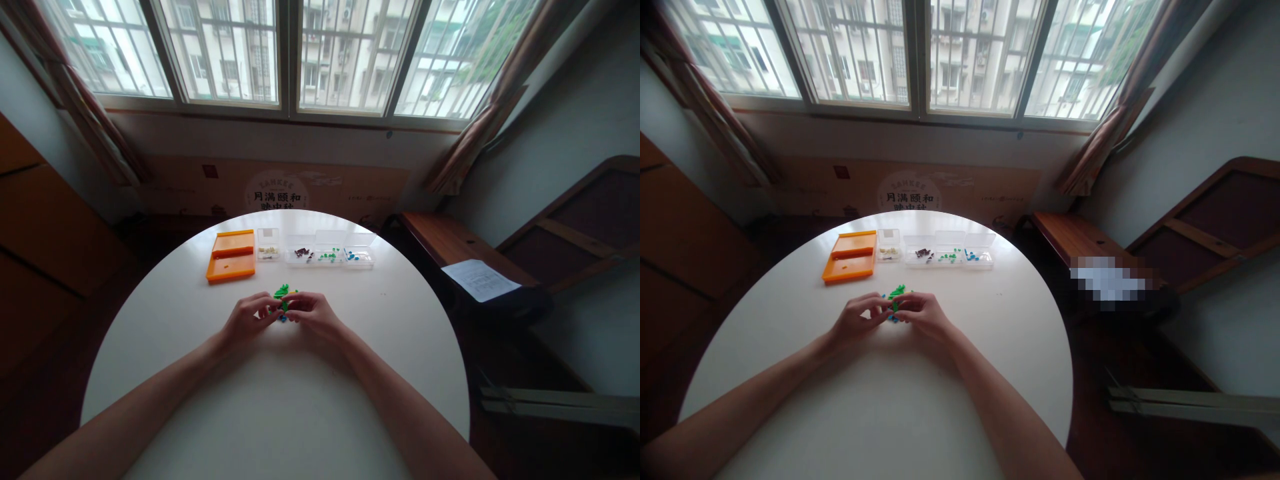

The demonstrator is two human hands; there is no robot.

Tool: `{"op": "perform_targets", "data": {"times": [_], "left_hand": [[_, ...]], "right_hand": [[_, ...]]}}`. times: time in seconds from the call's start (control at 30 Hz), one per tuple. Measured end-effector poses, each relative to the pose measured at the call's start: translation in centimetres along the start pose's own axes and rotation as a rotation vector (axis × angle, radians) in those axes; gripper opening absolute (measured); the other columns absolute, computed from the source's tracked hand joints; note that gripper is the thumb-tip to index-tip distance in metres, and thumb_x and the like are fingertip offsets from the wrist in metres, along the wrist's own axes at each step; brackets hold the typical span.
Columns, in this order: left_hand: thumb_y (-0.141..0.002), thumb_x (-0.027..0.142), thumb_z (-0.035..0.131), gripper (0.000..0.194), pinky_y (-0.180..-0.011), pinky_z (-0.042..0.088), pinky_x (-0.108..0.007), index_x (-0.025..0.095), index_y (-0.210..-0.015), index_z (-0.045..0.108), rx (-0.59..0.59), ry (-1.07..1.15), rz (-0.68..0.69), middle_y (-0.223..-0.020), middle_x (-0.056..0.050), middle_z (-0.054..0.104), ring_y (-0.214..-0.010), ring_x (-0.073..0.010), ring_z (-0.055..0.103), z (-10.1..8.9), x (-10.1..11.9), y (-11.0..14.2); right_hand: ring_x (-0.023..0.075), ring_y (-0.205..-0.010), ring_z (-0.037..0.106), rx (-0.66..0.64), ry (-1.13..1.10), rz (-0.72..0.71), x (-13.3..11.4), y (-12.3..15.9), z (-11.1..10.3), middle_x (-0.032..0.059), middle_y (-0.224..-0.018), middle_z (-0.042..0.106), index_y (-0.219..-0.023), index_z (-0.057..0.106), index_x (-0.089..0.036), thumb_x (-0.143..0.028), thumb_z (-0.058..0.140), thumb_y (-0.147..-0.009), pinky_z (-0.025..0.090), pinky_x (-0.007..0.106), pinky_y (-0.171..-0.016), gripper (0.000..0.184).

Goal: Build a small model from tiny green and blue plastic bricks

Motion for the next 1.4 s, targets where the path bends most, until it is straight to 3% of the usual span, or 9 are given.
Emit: {"op": "perform_targets", "data": {"times": [0.33, 0.63, 0.87, 1.4], "left_hand": [[-0.078, 0.028, 0.065, 0.021, -0.049, 0.046, -0.016, 0.015, -0.095, 0.066, -0.018, -0.057, -0.002, -0.074, -0.003, 0.061, -0.052, -0.0057, 0.053, 0.3, 0.0, 0.1], [-0.078, 0.030, 0.065, 0.020, -0.052, 0.046, -0.017, 0.016, -0.092, 0.067, -0.011, -0.126, 0.008, -0.075, -0.003, 0.063, -0.053, -0.0065, 0.054, 0.0, 0.2, 0.2], [-0.081, 0.027, 0.061, 0.019, -0.051, 0.047, -0.016, 0.016, -0.095, 0.067, -0.010, -0.096, -0.006, -0.075, -0.004, 0.063, -0.053, -0.0065, 0.055, 0.1, 0.4, 0.0], [-0.084, 0.025, 0.058, 0.018, -0.053, 0.047, -0.017, 0.015, -0.097, 0.066, -0.079, -0.040, 0.072, -0.078, -0.005, 0.064, -0.055, -0.0066, 0.054, 0.7, 0.8, 0.1]], "right_hand": [[0.0135, -0.061, 0.062, 0.039, -0.026, 0.012, 0.2, 0.0, -0.4, 0.0042, -0.072, 0.070, -0.077, 0.070, -0.013, -0.026, 0.083, -0.050, 0.048, 0.027, -0.061, 0.033], [0.0157, -0.070, 0.064, -0.021, -0.008, 0.021, -0.1, 0.0, 0.1, 0.0055, -0.080, 0.070, -0.081, 0.069, -0.013, -0.027, 0.082, -0.053, 0.050, 0.030, -0.068, 0.034], [0.0096, -0.053, 0.056, 0.045, 0.077, -0.007, -0.9, 0.0, -0.5, 0.0018, -0.062, 0.066, -0.080, 0.071, -0.013, -0.032, 0.077, -0.061, 0.044, 0.024, -0.054, 0.028], [0.0102, -0.054, 0.057, 0.067, 0.078, -0.015, -0.7, 0.0, -0.7, 0.0030, -0.066, 0.067, -0.076, 0.071, -0.013, -0.034, 0.079, -0.057, 0.046, 0.024, -0.054, 0.030]]}}
Point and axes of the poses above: each hand's wrist, its own y-axis away from the middle knuckle, its own z-axis out of the palm, x = y × z, the point moved 10 cm from there along -y, towards the middle knuckle
